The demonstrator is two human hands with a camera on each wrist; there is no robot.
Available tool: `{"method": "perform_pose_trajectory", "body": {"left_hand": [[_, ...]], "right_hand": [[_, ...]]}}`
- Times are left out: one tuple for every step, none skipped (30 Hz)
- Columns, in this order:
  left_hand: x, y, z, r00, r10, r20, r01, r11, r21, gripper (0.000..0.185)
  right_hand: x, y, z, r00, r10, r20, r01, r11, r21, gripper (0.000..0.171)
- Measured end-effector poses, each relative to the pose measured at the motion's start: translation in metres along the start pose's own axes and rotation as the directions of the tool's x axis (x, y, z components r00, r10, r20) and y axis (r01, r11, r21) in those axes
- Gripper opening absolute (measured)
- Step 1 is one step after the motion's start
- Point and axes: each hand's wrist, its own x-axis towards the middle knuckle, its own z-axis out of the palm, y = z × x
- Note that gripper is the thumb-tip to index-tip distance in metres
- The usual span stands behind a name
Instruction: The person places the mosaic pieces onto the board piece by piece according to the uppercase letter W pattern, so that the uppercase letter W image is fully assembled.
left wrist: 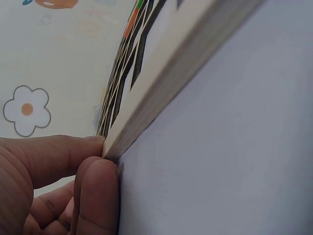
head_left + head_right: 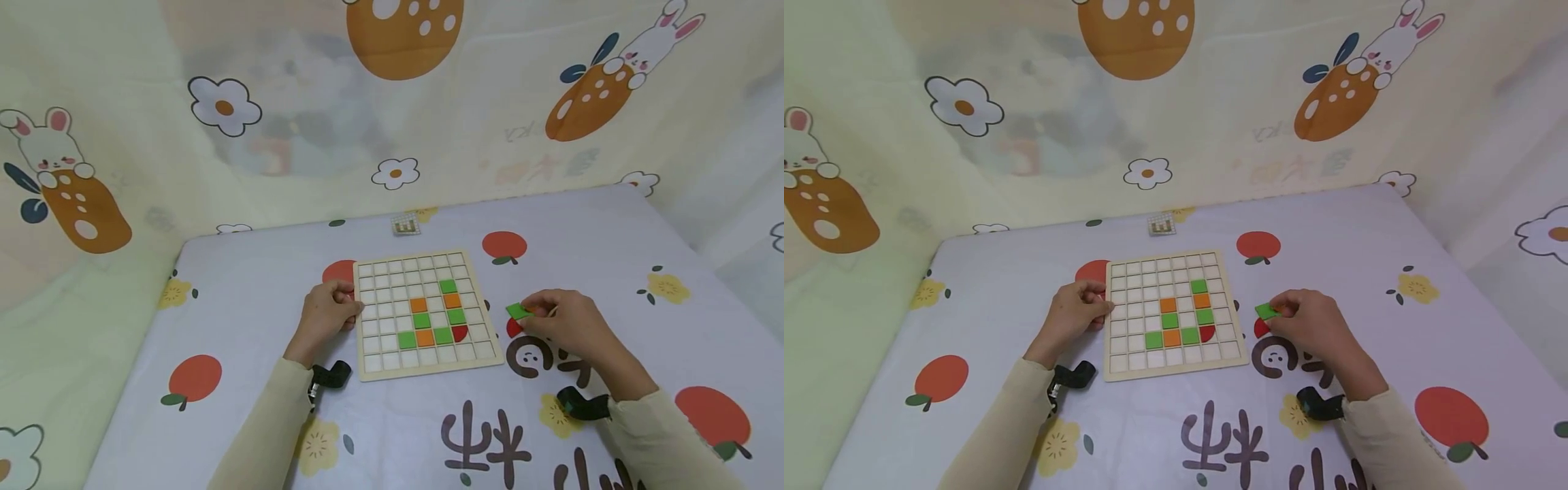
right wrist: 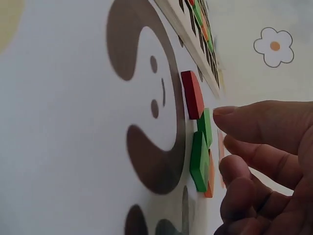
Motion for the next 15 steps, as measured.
{"method": "perform_pose_trajectory", "body": {"left_hand": [[0.0, 0.0, 0.0, 1.0, 0.002, 0.001, -0.002, 1.0, 0.0, 0.033], [0.0, 0.0, 0.0, 1.0, 0.003, 0.003, -0.003, 1.0, 0.0, 0.033], [0.0, 0.0, 0.0, 1.0, 0.003, 0.004, -0.003, 1.0, -0.001, 0.033], [-0.001, 0.0, -0.001, 1.0, 0.002, 0.002, -0.002, 1.0, 0.0, 0.033], [-0.001, 0.0, -0.002, 1.0, 0.001, 0.0, -0.001, 1.0, 0.003, 0.033], [-0.001, -0.001, -0.002, 1.0, 0.0, -0.001, 0.0, 1.0, 0.0, 0.033], [-0.001, -0.001, -0.002, 1.0, -0.002, -0.003, 0.002, 1.0, 0.002, 0.034], [-0.001, -0.001, -0.002, 1.0, -0.004, -0.004, 0.004, 1.0, 0.004, 0.034], [-0.001, -0.001, -0.002, 1.0, -0.005, -0.004, 0.005, 1.0, 0.005, 0.034], [-0.001, -0.001, -0.002, 1.0, -0.006, -0.004, 0.006, 1.0, 0.008, 0.034], [-0.001, -0.001, -0.002, 1.0, -0.007, -0.004, 0.007, 1.0, 0.009, 0.034], [-0.001, 0.0, -0.001, 1.0, -0.008, -0.003, 0.008, 1.0, 0.009, 0.034], [0.0, 0.0, -0.001, 1.0, -0.009, -0.003, 0.009, 1.0, 0.011, 0.034], [0.0, 0.0, 0.0, 1.0, -0.01, -0.004, 0.01, 1.0, 0.008, 0.034], [0.0, 0.0, 0.0, 1.0, -0.009, -0.004, 0.009, 1.0, 0.008, 0.035]], "right_hand": [[-0.001, 0.001, 0.0, 1.0, 0.007, 0.0, -0.007, 1.0, -0.002, 0.028], [-0.001, 0.002, 0.0, 1.0, 0.008, -0.001, -0.008, 1.0, -0.001, 0.026], [-0.002, 0.002, 0.001, 1.0, 0.013, 0.002, -0.013, 1.0, 0.0, 0.023], [-0.002, 0.001, 0.002, 1.0, 0.012, 0.008, -0.012, 1.0, 0.001, 0.02], [-0.002, 0.001, 0.003, 1.0, 0.011, 0.013, -0.011, 1.0, -0.005, 0.017], [-0.003, 0.0, 0.005, 1.0, 0.01, 0.018, -0.01, 1.0, -0.012, 0.016], [-0.003, -0.001, 0.006, 1.0, 0.009, 0.023, -0.008, 1.0, -0.022, 0.015], [-0.003, -0.003, 0.007, 1.0, 0.01, 0.028, -0.009, 0.999, -0.033, 0.016], [-0.004, -0.004, 0.008, 0.999, 0.015, 0.033, -0.013, 0.999, -0.046, 0.017], [-0.004, -0.006, 0.009, 0.999, 0.018, 0.038, -0.016, 0.998, -0.053, 0.018], [-0.005, -0.008, 0.01, 0.999, 0.024, 0.04, -0.022, 0.998, -0.06, 0.019], [-0.005, -0.009, 0.01, 0.999, 0.031, 0.044, -0.028, 0.998, -0.064, 0.019], [-0.005, -0.011, 0.011, 0.998, 0.042, 0.049, -0.038, 0.997, -0.067, 0.019], [-0.005, -0.013, 0.011, 0.997, 0.053, 0.056, -0.049, 0.996, -0.069, 0.02], [-0.005, -0.014, 0.011, 0.996, 0.064, 0.062, -0.059, 0.996, -0.07, 0.02]]}}
